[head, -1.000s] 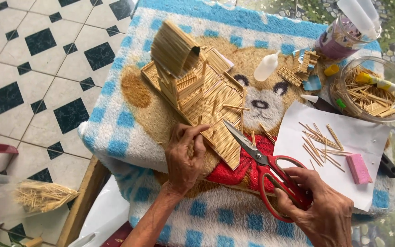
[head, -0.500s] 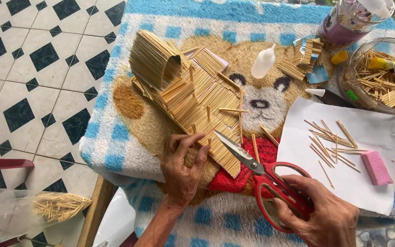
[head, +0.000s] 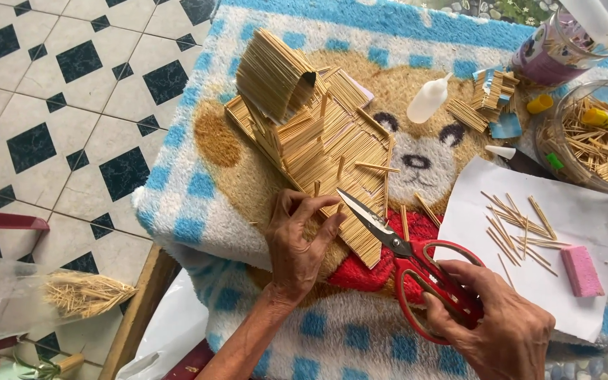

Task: The person assembles a small bamboo structure by cutting bamboo sticks with scissors, applying glue, and inserting the sticks into a pre-built frame. The person repeatedly picks up sticks, trims them, applies adhesive, and places them into the structure.

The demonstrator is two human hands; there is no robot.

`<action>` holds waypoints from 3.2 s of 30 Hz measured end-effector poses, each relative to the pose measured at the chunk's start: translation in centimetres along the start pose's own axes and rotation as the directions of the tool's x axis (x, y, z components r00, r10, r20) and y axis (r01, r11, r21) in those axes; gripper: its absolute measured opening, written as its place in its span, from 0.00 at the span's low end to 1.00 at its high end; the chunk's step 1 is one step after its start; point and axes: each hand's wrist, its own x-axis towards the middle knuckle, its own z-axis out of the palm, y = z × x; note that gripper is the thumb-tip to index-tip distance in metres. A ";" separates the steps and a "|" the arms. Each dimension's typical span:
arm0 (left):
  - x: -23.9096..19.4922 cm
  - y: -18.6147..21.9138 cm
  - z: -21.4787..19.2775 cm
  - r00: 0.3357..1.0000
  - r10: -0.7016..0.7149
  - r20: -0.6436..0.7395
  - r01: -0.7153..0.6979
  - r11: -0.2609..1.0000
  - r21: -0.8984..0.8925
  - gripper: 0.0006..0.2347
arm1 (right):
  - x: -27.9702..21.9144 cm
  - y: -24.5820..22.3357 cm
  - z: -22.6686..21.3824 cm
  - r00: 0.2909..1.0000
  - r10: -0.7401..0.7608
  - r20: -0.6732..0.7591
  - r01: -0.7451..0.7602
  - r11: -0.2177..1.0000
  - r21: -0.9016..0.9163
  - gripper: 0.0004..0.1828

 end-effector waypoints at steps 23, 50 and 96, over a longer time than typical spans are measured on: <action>0.1 -0.1 0.2 0.999 0.037 -0.013 -0.036 0.998 0.051 0.05 | 0.6 -0.8 -0.7 0.996 -0.083 -0.038 0.081 0.995 -0.066 0.20; -0.1 -0.1 0.1 1.000 0.024 -0.004 -0.023 0.999 0.031 0.04 | 2.5 4.0 1.8 0.987 0.071 -0.141 -0.102 0.968 -0.230 0.15; -0.5 -0.8 -1.2 0.986 -0.058 -0.157 0.029 0.983 -0.182 0.04 | 7.3 -6.9 6.0 0.968 -0.143 -0.206 0.218 0.886 0.408 0.03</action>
